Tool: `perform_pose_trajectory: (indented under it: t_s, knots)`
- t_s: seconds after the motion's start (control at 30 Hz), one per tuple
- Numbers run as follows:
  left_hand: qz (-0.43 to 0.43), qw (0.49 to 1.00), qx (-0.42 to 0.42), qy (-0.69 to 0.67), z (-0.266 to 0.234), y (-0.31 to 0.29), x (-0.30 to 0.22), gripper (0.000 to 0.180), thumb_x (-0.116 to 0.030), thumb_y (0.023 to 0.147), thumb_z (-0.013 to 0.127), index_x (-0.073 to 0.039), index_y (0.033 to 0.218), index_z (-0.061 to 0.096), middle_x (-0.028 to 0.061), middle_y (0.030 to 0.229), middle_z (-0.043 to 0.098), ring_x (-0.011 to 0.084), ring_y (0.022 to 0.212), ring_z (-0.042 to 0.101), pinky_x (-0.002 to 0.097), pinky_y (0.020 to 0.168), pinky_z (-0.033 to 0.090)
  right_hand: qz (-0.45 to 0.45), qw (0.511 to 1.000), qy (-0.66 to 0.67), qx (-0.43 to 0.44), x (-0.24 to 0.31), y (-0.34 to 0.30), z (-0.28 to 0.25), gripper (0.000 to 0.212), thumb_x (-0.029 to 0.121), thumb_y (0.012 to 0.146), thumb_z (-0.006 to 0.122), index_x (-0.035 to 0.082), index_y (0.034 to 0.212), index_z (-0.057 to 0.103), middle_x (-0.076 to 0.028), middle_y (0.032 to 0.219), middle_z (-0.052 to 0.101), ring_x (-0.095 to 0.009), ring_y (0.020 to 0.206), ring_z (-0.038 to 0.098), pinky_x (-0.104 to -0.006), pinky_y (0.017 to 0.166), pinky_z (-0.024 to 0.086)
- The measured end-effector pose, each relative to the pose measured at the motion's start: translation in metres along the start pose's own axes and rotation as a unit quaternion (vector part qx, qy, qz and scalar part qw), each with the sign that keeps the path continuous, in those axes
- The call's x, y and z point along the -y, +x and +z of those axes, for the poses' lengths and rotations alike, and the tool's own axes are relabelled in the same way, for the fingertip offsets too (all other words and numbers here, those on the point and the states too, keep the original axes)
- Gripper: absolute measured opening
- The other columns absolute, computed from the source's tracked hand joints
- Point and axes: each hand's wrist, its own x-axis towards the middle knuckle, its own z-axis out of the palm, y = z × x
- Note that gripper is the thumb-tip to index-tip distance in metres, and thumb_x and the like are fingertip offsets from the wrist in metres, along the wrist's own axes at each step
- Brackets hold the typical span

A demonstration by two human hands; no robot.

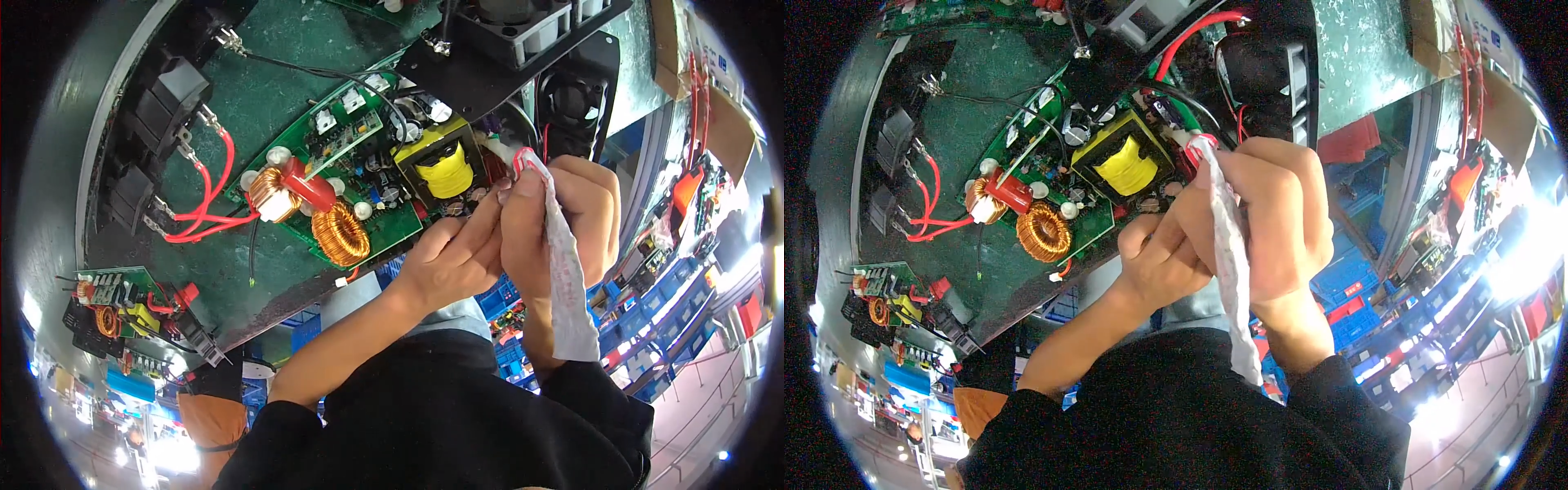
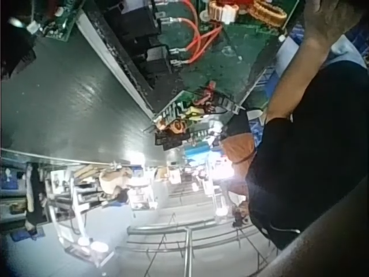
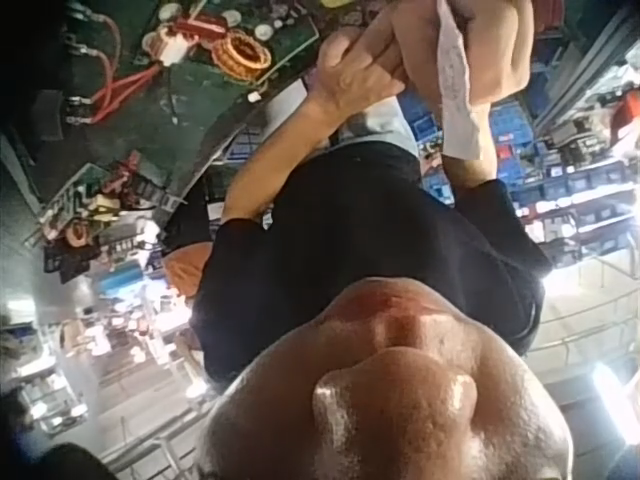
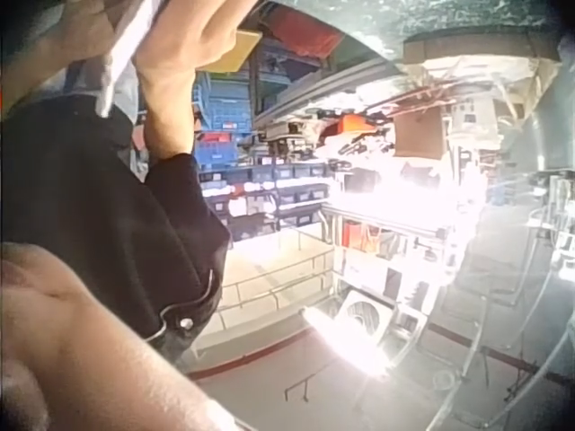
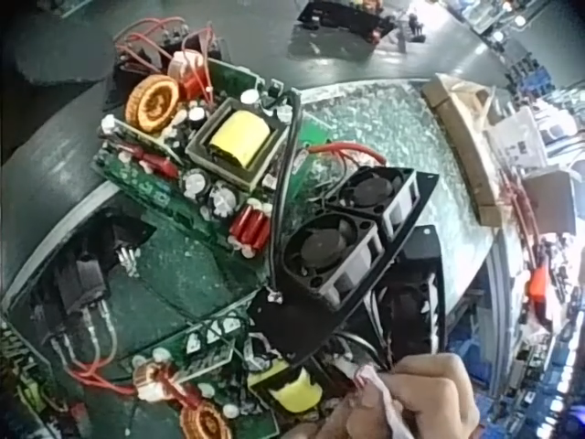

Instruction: Assembling and inspecting electronic circuit boards at a manufacturing workstation.

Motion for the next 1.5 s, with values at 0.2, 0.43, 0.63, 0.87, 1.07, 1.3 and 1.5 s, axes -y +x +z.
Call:
perform_pose_trajectory:
  t_s: [0.2,0.43,0.63,0.87,1.07,1.3,1.5]
  knots:
    - [-0.038,0.998,-0.014,-0.042,-0.02,0.016,0.007,0.026,-0.023,0.093,0.049,-0.011,0.108,0.067,-0.0023,0.116,0.065,0.0099,0.117,0.058,0.0258,0.071,0.037,0.004,1.0,-0.003,-0.013,0.002,-0.006,-0.003,0.013,0.005,0.083,0.068,-0.001,0.086,0.057,-0.015,0.085,0.062,-0.02,0.068,0.06,-0.0283,0.061,0.048]
    - [-0.045,0.998,-0.02,-0.032,-0.017,0.017,0.008,0.025,-0.023,0.093,0.049,-0.011,0.105,0.068,-0.0016,0.114,0.066,0.0101,0.116,0.058,0.0253,0.07,0.037,-0.002,1.0,0.01,-0.023,0.0,-0.007,0.0,0.011,0.004,0.084,0.067,-0.002,0.085,0.057,-0.015,0.084,0.061,-0.02,0.069,0.059,-0.0282,0.062,0.048]
    - [-0.036,0.999,-0.012,-0.035,-0.019,0.018,0.009,0.016,-0.022,0.08,0.063,-0.017,0.094,0.069,0.0007,0.111,0.069,0.0133,0.105,0.066,0.0283,0.06,0.036,0.019,1.0,0.0,0.001,0.003,0.004,-0.001,0.013,0.003,0.079,0.073,0.001,0.084,0.061,-0.013,0.083,0.064,-0.021,0.067,0.062,-0.0286,0.061,0.05]
    - [-0.068,0.993,0.091,-0.043,-0.043,0.028,-0.001,0.042,-0.018,0.088,0.052,-0.005,0.128,0.055,0.0077,0.134,0.054,0.0198,0.131,0.047,0.0323,0.09,0.042,0.042,0.996,0.059,-0.046,0.0,-0.006,-0.04,0.006,0.0,0.091,0.054,-0.003,0.093,0.058,-0.008,0.076,0.062,-0.015,0.061,0.058,-0.0259,0.058,0.048]
    - [-0.066,0.99,0.119,0.037,-0.054,0.041,-0.015,0.049,-0.011,0.087,0.054,0.003,0.133,0.044,0.0173,0.122,0.055,0.033,0.123,0.049,0.0434,0.097,0.042,0.37,0.854,0.322,-0.176,0.003,0.014,-0.081,0.013,0.01,0.089,0.066,-0.002,0.092,0.064,-0.004,0.076,0.063,-0.01,0.06,0.057,-0.0252,0.059,0.048]
    - [-0.073,0.991,0.106,0.02,-0.098,0.066,-0.008,0.045,-0.016,0.082,0.065,0.001,0.121,0.05,0.0155,0.113,0.054,0.0327,0.111,0.053,0.0419,0.089,0.045,0.459,0.835,0.286,-0.105,-0.143,0.009,0.003,0.028,0.022,0.082,0.073,-0.005,0.082,0.067,-0.01,0.071,0.069,-0.014,0.067,0.066,-0.0291,0.061,0.05]
    - [-0.29,0.955,-0.069,-0.002,-0.109,0.042,0.024,0.024,-0.013,0.081,0.064,0.003,0.096,0.054,0.021,0.092,0.055,0.0422,0.091,0.054,0.0504,0.076,0.045,0.295,0.948,0.078,-0.088,-0.15,0.031,0.018,0.052,0.035,0.087,0.071,-0.011,0.104,0.054,-0.025,0.104,0.062,-0.034,0.081,0.065,-0.0393,0.066,0.052]
